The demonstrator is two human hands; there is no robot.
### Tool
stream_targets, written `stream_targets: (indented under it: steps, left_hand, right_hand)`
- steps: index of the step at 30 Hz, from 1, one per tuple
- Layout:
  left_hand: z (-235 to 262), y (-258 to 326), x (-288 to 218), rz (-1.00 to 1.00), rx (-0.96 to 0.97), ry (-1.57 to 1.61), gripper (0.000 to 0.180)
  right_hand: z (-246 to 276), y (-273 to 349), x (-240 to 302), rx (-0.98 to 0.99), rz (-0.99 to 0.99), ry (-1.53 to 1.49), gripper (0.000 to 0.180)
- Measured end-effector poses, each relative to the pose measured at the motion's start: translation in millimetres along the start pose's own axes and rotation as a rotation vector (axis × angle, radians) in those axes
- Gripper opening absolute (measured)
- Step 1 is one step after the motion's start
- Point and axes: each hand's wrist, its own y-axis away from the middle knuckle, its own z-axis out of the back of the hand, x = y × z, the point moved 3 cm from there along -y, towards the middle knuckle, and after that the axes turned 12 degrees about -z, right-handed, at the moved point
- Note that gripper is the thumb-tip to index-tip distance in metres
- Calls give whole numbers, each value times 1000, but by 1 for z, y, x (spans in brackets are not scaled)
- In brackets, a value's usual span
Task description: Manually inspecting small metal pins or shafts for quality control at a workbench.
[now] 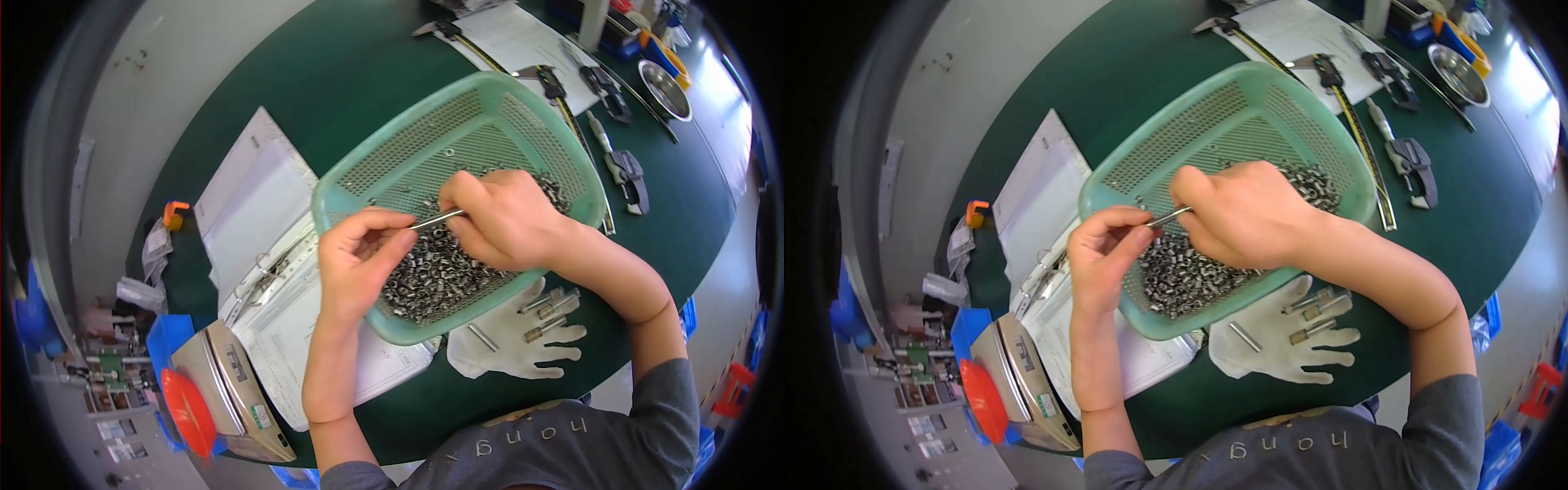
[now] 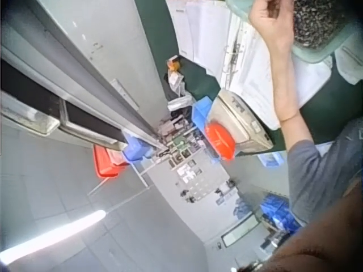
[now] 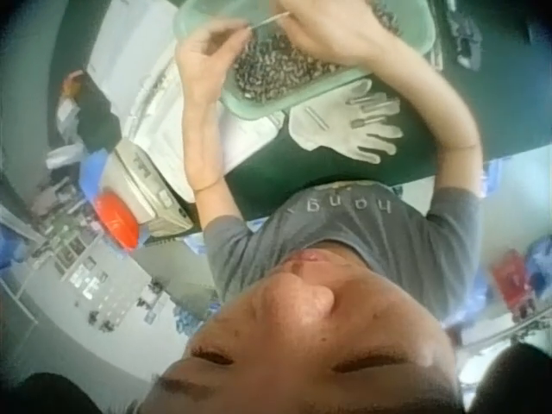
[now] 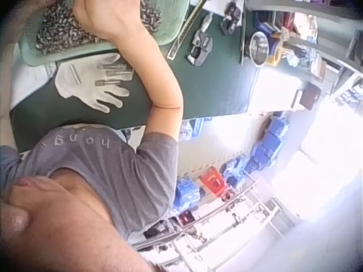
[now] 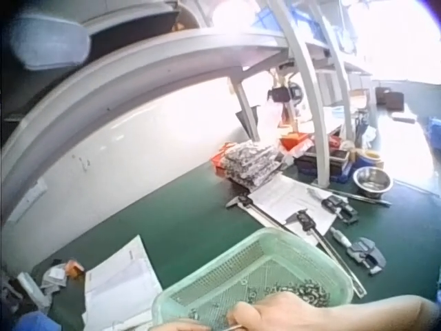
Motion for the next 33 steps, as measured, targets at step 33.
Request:
stream_targets:
  steps: [33]
  left_hand:
    - [2,1,-4,-22,-33,208,12]
  right_hand:
    - [3,-1,-1,21,85,-199,18]
